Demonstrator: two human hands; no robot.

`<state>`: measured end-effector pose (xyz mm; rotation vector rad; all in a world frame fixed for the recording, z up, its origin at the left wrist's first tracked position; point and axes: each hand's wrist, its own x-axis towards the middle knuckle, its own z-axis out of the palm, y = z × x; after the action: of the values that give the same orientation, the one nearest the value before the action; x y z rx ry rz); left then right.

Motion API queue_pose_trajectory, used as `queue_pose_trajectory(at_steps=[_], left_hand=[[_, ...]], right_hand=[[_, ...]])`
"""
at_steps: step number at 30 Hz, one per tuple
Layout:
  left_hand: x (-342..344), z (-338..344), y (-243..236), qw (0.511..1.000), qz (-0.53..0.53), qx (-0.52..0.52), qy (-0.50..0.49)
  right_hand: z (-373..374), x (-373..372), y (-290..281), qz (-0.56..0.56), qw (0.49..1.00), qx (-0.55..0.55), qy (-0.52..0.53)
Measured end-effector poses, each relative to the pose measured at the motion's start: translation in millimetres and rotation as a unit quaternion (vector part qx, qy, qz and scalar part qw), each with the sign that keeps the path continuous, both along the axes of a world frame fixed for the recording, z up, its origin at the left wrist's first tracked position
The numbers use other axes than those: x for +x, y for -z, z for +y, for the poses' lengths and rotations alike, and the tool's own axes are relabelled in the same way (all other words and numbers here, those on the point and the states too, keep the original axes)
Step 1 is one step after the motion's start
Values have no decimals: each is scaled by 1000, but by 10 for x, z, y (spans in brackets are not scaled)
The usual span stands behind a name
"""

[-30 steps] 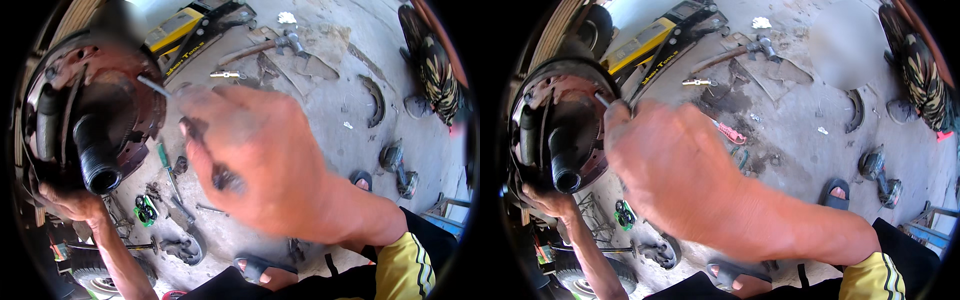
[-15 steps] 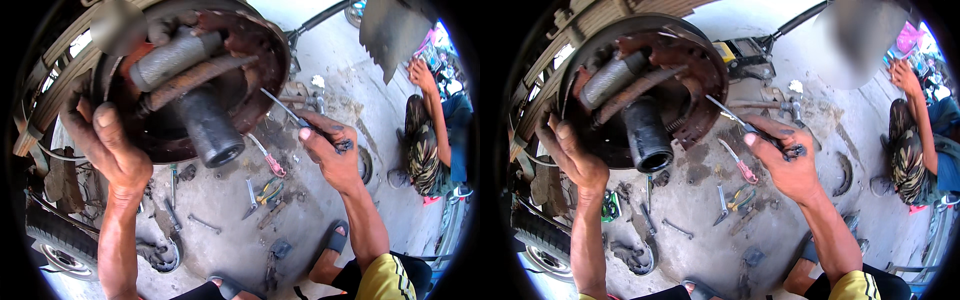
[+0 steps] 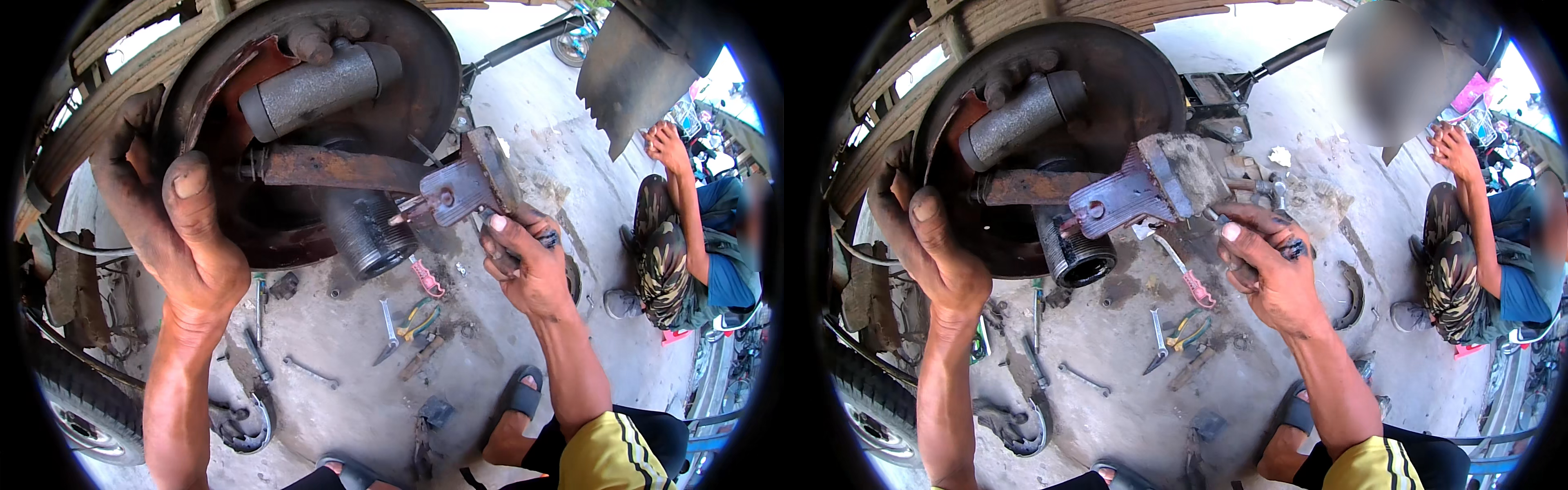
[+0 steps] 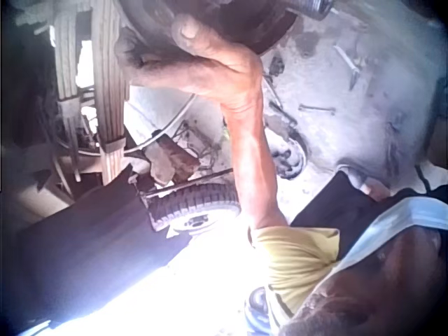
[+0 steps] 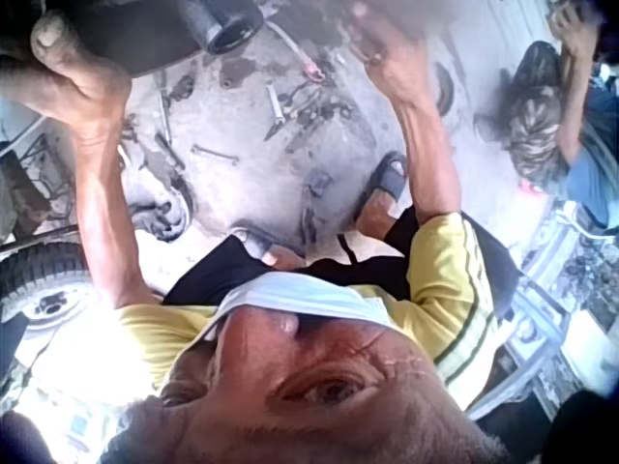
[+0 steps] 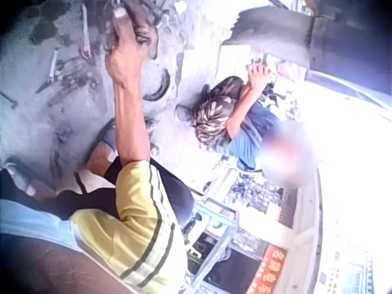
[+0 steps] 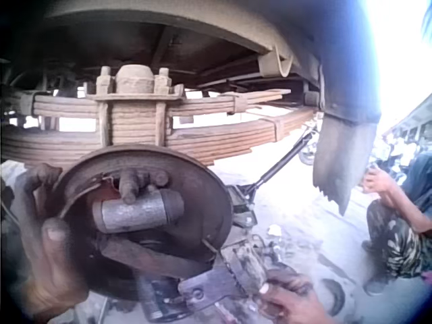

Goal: The person installs brake shoes and springs onto a drum brake assembly under a vehicle, using a screwdriver to position components.

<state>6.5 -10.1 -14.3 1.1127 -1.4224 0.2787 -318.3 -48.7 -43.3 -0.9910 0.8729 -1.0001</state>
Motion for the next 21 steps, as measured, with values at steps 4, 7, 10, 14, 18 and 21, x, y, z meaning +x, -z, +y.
queue_pose_trajectory(at_steps=[4, 7, 10, 14, 18, 21], left_hand=[[22, 25, -12, 999, -39, -4, -33], [32, 5, 33, 999, -23, -7, -23], [-33, 22, -15, 1000, -10, 7, -17], [-50, 56, 15, 999, -12, 23, -24], [-30, 74, 33, 999, -14, 31, -23], [-26, 73, 16, 998, -31, 49, -36]], right_hand=[[21, -21, -45, -22, 1000, 14, -6], [15, -18, -71, -46, 998, 41, -8], [6, -29, -109, -63, 997, 46, 18], [41, -27, -233, -8, 1000, 20, 22], [49, -28, -101, 0, 1000, -3, -15], [7, -73, -123, 21, 1000, -1, -12]])
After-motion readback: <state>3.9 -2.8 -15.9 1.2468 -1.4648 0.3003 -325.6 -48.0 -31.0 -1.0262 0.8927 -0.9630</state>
